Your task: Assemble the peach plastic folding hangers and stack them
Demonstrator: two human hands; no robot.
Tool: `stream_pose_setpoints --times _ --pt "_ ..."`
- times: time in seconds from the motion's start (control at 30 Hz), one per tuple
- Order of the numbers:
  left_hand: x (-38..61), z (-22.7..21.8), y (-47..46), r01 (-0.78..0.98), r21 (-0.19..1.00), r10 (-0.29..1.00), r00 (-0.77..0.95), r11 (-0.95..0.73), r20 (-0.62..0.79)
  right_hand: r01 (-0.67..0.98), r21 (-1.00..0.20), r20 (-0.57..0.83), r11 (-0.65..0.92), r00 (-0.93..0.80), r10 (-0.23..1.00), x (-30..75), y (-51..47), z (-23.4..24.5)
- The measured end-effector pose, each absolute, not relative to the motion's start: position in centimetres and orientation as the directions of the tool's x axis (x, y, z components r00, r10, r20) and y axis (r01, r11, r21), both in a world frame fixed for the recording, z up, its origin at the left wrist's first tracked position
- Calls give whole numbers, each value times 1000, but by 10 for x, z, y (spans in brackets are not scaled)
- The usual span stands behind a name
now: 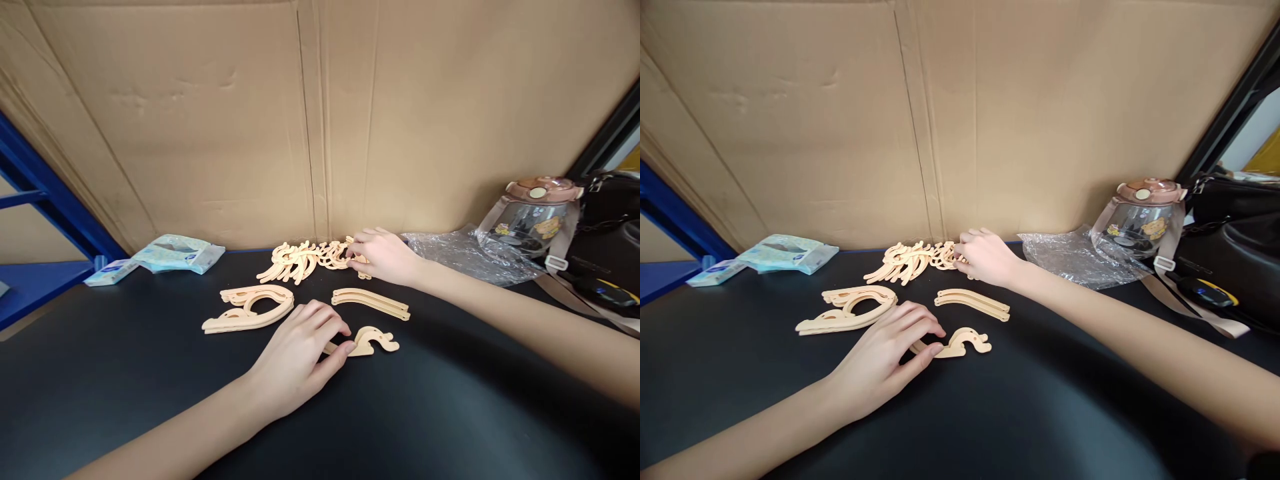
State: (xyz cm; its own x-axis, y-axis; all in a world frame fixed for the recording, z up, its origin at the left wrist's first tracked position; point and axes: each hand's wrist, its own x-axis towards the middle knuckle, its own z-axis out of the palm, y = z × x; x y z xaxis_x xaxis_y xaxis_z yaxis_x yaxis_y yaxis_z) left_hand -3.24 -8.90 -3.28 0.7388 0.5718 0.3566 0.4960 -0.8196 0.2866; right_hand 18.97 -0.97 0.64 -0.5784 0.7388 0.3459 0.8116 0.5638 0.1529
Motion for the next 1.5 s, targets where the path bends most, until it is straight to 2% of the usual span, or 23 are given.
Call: stream_pose_setpoints --times 0.3,0.5,0.63,0.7,0.77,0.83,0.97,1.07,1.17,1.23,1.37,1.5 --pt "-32 -31 -90 496 300 577 742 -815 341 817 104 307 568 -569 762 178 20 -10" --pt "-33 -31 -90 501 288 577 737 -816 353 822 62 402 567 -540 739 181 9 8" --pt "-34 -34 -88 549 328 639 648 -769 414 784 66 441 617 -577 687 190 -28 25" --pt "-35 -36 -87 569 376 680 557 -731 477 724 78 463 686 -636 618 196 -53 25" --pt "-35 -37 -86 571 404 689 480 -715 542 658 106 472 746 -694 544 200 -76 20" --pt "-35 -38 -85 560 401 674 457 -725 581 619 188 436 763 -749 500 203 -96 11" --pt "-37 -36 -87 440 387 583 540 -811 608 578 292 378 762 -801 463 208 -116 -5" --pt "-38 -32 -89 312 304 436 645 -900 627 575 368 360 731 -813 458 212 -118 -10" --pt "-36 -32 -89 306 198 361 705 -931 610 563 488 342 667 -826 448 216 -116 -10" --pt "-34 -34 -86 347 199 393 683 -916 616 559 533 347 635 -829 439 220 -114 -9" --pt "-33 -39 -80 374 318 491 637 -871 595 558 579 367 594 -829 422 225 -113 -8" --pt "-36 -40 -76 373 372 526 633 -850 568 544 581 378 606 -839 391 228 -111 -9"
